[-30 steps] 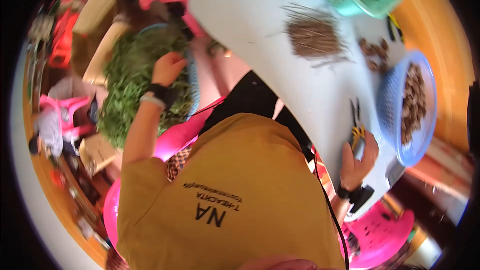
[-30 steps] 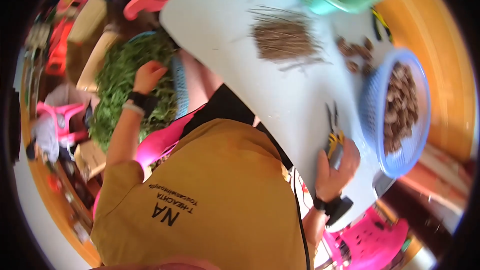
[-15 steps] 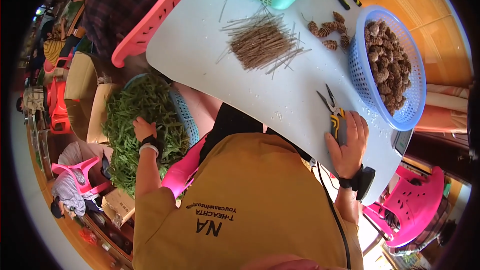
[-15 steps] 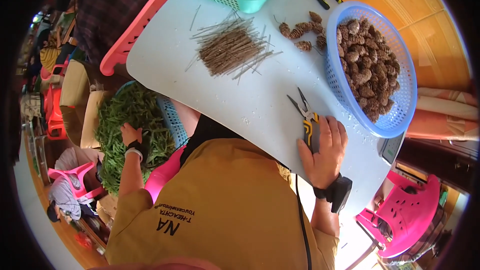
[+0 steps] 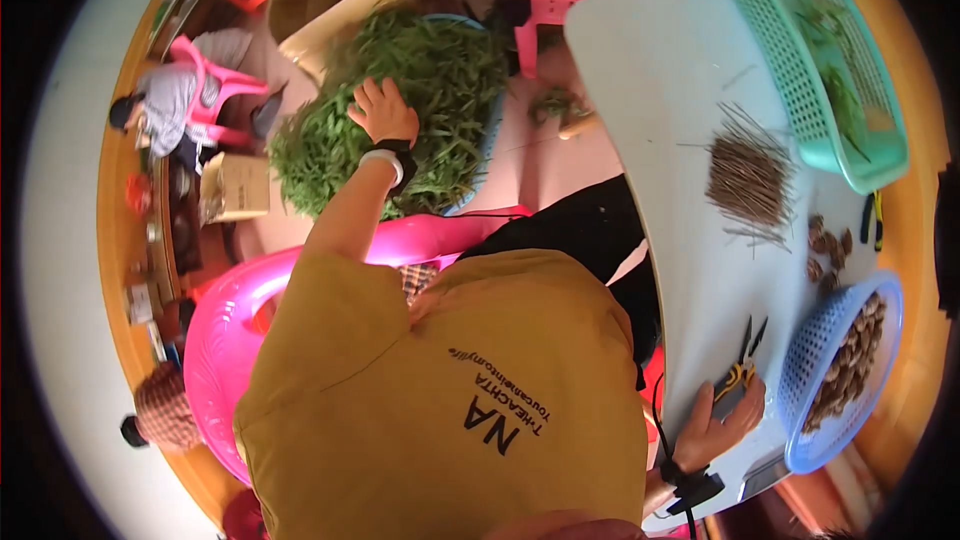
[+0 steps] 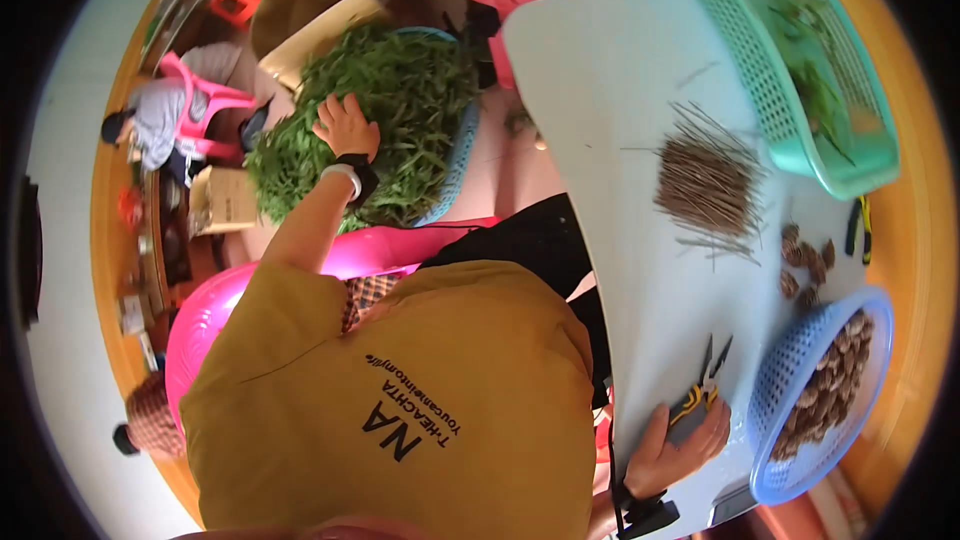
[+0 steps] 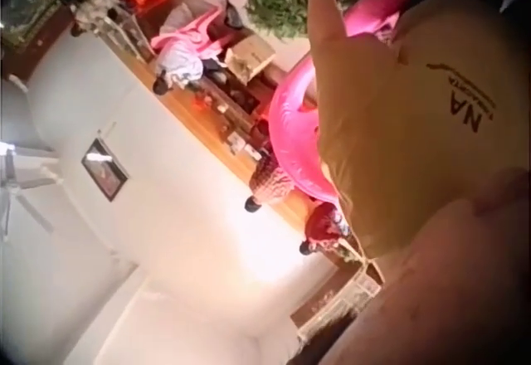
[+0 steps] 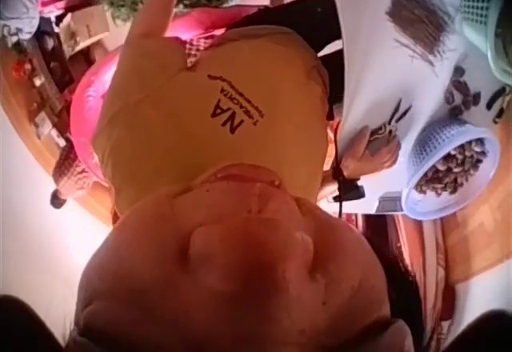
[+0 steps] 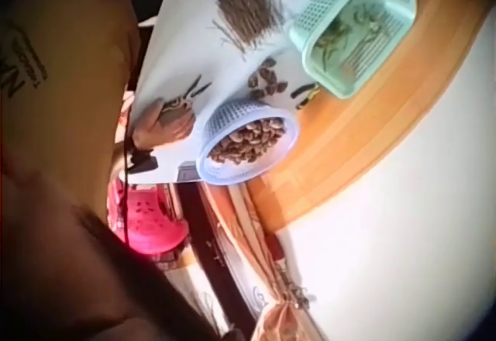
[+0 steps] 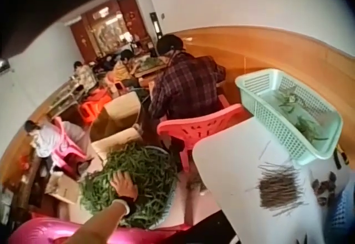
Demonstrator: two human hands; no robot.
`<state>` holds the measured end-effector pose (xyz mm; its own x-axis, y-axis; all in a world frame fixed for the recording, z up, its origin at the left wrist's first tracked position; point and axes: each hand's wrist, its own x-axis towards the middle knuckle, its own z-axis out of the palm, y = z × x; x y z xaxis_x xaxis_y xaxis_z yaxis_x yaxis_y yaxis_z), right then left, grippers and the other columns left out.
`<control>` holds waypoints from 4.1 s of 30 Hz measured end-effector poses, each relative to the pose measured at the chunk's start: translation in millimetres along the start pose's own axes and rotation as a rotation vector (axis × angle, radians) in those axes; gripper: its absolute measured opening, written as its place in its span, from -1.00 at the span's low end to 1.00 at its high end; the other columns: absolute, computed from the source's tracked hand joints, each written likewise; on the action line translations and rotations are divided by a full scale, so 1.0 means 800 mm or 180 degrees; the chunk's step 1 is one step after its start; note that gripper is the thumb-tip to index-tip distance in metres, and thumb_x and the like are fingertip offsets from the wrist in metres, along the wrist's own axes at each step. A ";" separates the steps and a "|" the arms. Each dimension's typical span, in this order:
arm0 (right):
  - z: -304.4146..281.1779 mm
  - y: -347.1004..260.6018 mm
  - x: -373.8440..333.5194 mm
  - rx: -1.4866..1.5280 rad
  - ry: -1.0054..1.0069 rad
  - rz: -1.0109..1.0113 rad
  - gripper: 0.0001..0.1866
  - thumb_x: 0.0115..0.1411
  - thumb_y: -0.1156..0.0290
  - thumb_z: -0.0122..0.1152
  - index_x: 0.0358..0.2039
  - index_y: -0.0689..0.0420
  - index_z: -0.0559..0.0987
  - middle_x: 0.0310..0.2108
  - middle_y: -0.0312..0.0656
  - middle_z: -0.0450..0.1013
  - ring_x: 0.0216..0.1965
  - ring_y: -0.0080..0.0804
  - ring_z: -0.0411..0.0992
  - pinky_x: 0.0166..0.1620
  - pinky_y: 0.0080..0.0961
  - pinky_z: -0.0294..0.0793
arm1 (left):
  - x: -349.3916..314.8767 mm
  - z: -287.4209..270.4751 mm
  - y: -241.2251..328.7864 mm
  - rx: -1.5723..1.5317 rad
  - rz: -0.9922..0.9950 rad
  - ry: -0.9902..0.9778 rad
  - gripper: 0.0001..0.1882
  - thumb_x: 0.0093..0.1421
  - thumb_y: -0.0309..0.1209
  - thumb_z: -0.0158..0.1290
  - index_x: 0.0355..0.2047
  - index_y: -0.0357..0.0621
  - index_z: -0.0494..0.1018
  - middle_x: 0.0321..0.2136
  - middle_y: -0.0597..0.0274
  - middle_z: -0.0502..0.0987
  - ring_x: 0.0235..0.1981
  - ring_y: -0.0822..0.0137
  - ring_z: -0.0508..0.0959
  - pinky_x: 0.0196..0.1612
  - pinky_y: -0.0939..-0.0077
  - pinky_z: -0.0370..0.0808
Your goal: The person picks up a branch from a pile, trims it with pliers, and attaches a pinecone to it using a wire. They then repeat the process with another branch, securing the pinecone and trimming the excess wire.
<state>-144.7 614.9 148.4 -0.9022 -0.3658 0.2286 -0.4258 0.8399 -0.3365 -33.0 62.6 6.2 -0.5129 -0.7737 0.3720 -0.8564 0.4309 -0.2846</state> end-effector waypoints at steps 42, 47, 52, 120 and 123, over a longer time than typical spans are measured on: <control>0.008 0.007 -0.003 -0.0064 0.0263 0.0018 -0.37 0.02 0.21 0.22 0.02 0.35 0.33 -0.01 0.12 0.30 0.03 0.07 0.21 0.11 -0.09 0.12 | 0.100 -0.188 -0.007 -0.3088 0.0649 0.2508 -0.54 -0.25 -0.55 0.12 -0.22 -0.17 0.40 -0.23 0.04 0.39 -0.17 0.02 0.38 -0.10 0.24 0.38; 0.003 -0.001 -0.004 0.0001 0.0191 0.0000 -0.39 -0.01 0.30 0.22 0.03 0.34 0.32 0.00 0.13 0.28 0.04 0.10 0.19 0.12 -0.08 0.10 | 0.087 -0.295 0.127 -0.3629 0.2420 0.2465 -0.58 -0.22 -0.57 0.11 -0.24 -0.13 0.41 -0.20 0.08 0.39 -0.18 0.07 0.41 -0.13 0.26 0.40; 0.002 -0.003 -0.002 -0.0015 0.0181 -0.0039 -0.37 -0.01 0.30 0.21 0.05 0.33 0.29 0.02 0.14 0.26 0.05 0.11 0.18 0.12 -0.06 0.10 | 0.081 -0.293 0.247 -0.2859 0.4218 0.1316 -0.47 -0.21 -0.58 0.13 -0.11 -0.06 0.43 -0.04 0.17 0.38 -0.07 0.11 0.40 -0.06 0.35 0.37; -0.012 -0.004 -0.010 0.0098 0.0552 0.0150 -0.42 -0.02 0.33 0.22 0.04 0.25 0.35 0.13 0.11 0.18 0.15 0.06 0.14 0.16 -0.11 0.09 | 0.086 -0.404 0.185 -0.8821 0.2212 -0.2950 -0.84 0.17 -0.51 -0.04 -0.25 -0.32 0.41 -0.33 0.17 0.49 -0.24 0.27 0.52 -0.17 0.36 0.45; -0.020 -0.012 -0.009 0.0181 0.0771 0.0181 -0.46 -0.02 0.36 0.23 0.00 0.25 0.39 0.12 0.10 0.22 0.13 0.03 0.18 0.15 -0.15 0.13 | 0.056 -0.415 0.184 -0.9007 0.2317 -0.3366 -0.83 0.16 -0.56 -0.06 -0.22 -0.32 0.40 -0.30 0.15 0.49 -0.20 0.22 0.50 -0.14 0.27 0.45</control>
<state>-132.6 615.8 164.7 -0.8848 -0.2062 0.4178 -0.3843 0.8300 -0.4043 -202.1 246.0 274.4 -0.9002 -0.0465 0.4329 0.3325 -0.7155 0.6145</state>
